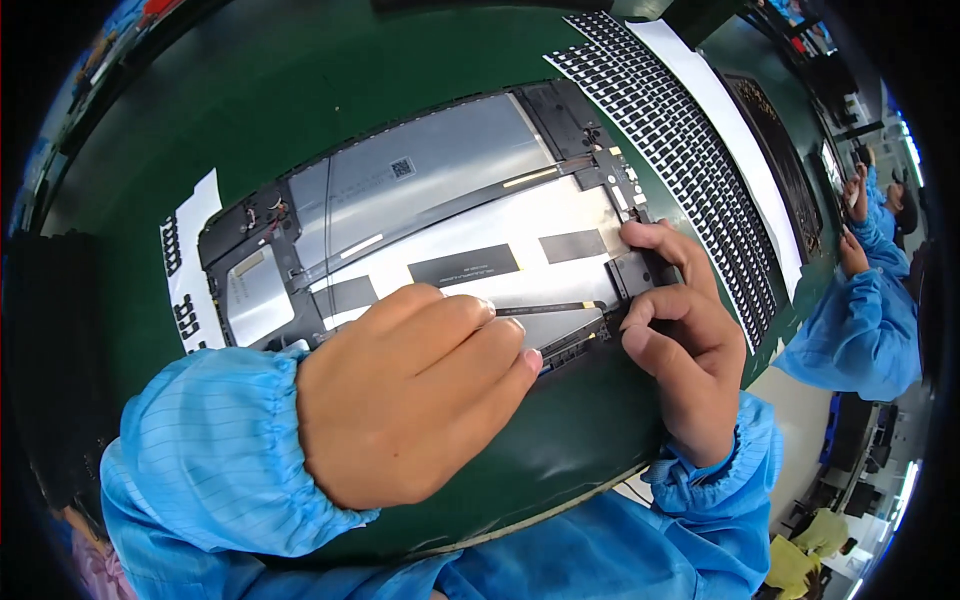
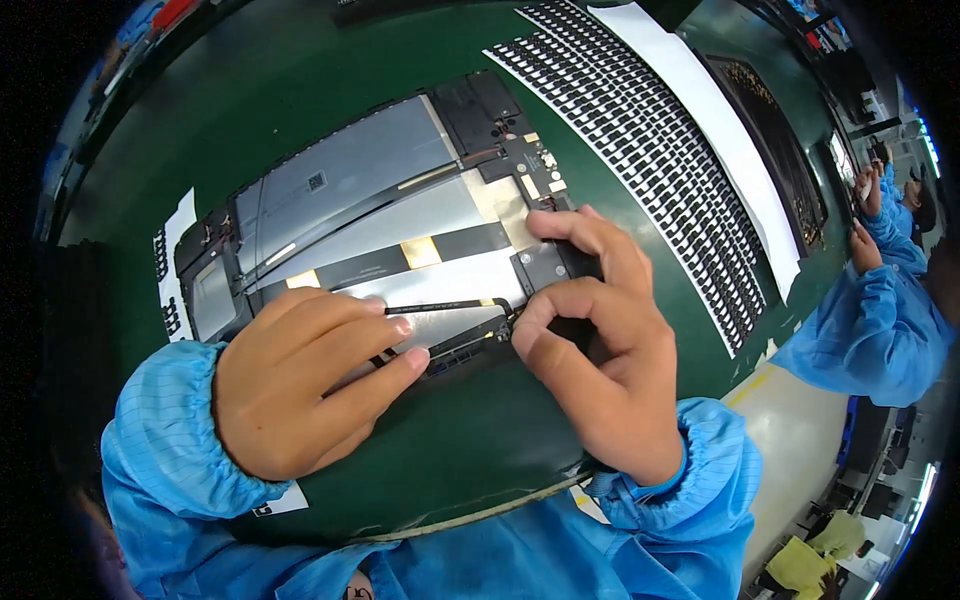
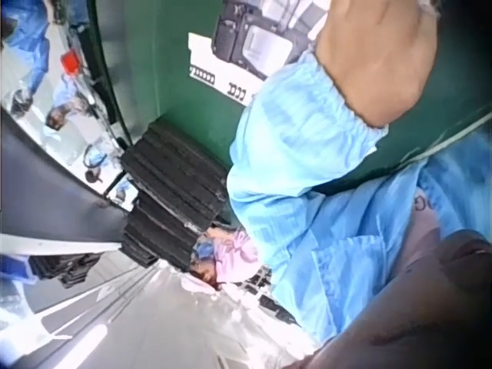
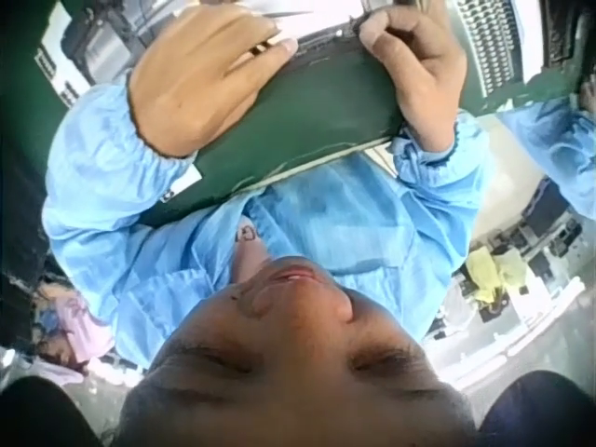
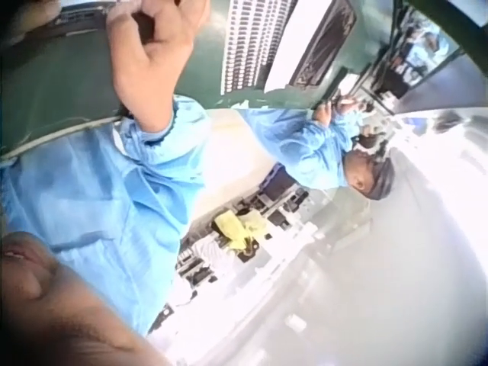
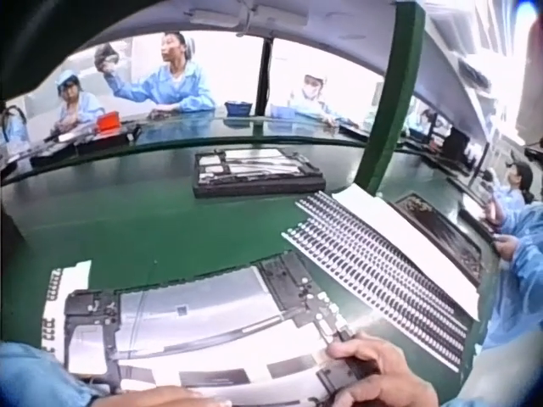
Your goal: The person assembles internal components and routes internal cables within a tablet chassis, using tweezers to manipulate the small parts.
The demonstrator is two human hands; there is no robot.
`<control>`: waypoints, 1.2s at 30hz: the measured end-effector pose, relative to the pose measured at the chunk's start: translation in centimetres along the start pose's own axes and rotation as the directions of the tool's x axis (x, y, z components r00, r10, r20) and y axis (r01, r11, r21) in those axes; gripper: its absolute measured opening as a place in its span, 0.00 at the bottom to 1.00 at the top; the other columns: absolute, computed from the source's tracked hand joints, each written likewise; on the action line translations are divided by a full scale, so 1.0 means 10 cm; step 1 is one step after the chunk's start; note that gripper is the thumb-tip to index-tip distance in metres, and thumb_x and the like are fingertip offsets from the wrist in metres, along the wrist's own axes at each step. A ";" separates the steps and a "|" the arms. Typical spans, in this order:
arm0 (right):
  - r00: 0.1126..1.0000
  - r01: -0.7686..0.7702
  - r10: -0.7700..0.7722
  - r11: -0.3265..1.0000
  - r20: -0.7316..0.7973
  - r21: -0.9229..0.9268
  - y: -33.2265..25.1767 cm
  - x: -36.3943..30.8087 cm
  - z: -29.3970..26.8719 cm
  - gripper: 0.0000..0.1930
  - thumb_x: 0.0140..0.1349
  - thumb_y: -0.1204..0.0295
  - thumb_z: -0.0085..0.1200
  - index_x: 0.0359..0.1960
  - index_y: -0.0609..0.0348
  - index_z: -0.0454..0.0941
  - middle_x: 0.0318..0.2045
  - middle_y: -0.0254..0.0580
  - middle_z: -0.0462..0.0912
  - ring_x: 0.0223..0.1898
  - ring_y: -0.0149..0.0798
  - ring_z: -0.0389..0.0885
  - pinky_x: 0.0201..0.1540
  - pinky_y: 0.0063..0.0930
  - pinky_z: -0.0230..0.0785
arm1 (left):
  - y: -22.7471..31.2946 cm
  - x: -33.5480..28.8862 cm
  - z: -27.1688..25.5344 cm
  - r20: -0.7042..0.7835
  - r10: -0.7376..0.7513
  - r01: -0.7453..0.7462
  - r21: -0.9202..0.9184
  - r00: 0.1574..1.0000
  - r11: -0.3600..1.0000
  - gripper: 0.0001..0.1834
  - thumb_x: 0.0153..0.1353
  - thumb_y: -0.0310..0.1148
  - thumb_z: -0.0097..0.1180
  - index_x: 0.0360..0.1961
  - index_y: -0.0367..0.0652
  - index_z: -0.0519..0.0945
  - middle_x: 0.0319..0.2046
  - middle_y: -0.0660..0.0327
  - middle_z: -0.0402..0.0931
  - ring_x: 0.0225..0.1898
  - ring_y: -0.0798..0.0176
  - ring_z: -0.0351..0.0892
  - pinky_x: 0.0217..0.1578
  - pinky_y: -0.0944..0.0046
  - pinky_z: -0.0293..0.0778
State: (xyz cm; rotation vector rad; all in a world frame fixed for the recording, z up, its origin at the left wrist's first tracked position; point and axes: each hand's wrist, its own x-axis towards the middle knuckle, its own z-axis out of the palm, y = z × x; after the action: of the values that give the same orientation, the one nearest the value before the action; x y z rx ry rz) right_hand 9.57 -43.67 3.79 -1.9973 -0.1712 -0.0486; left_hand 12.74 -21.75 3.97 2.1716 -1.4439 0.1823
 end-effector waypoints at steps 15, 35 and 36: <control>0.999 0.048 -0.047 0.990 0.014 -0.131 -0.02 0.00 -0.01 0.04 0.41 0.79 0.52 0.22 0.61 0.74 0.48 0.54 0.68 0.53 0.48 0.60 0.60 0.43 0.39 | 0.04 0.07 -0.03 0.035 0.034 -0.034 -0.015 0.999 0.999 0.15 0.39 0.24 0.53 0.33 0.30 0.75 0.37 0.51 0.73 0.39 0.53 0.73 0.36 0.58 0.71; 0.989 0.148 -0.148 0.973 0.015 -0.178 0.03 -0.04 -0.08 0.10 0.39 0.80 0.58 0.27 0.63 0.78 0.42 0.50 0.69 0.49 0.43 0.67 0.59 0.42 0.44 | 0.02 0.18 0.14 0.072 0.241 -0.245 0.052 0.968 0.968 0.12 0.44 0.23 0.50 0.30 0.25 0.75 0.40 0.47 0.71 0.43 0.50 0.71 0.39 0.61 0.74; 0.985 0.171 -0.168 0.954 0.032 -0.246 0.04 -0.03 -0.08 0.09 0.39 0.79 0.58 0.27 0.63 0.78 0.42 0.49 0.70 0.48 0.43 0.67 0.59 0.42 0.46 | 0.01 0.17 0.14 0.079 0.240 -0.244 0.044 0.968 0.969 0.12 0.43 0.23 0.50 0.31 0.25 0.75 0.41 0.47 0.70 0.43 0.50 0.71 0.39 0.61 0.74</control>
State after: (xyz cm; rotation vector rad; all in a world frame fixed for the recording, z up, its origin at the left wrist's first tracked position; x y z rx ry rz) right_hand 9.31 -44.54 3.73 -2.2284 -0.3586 -0.1769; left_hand 13.15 -23.88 3.49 2.0568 -1.7638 0.2326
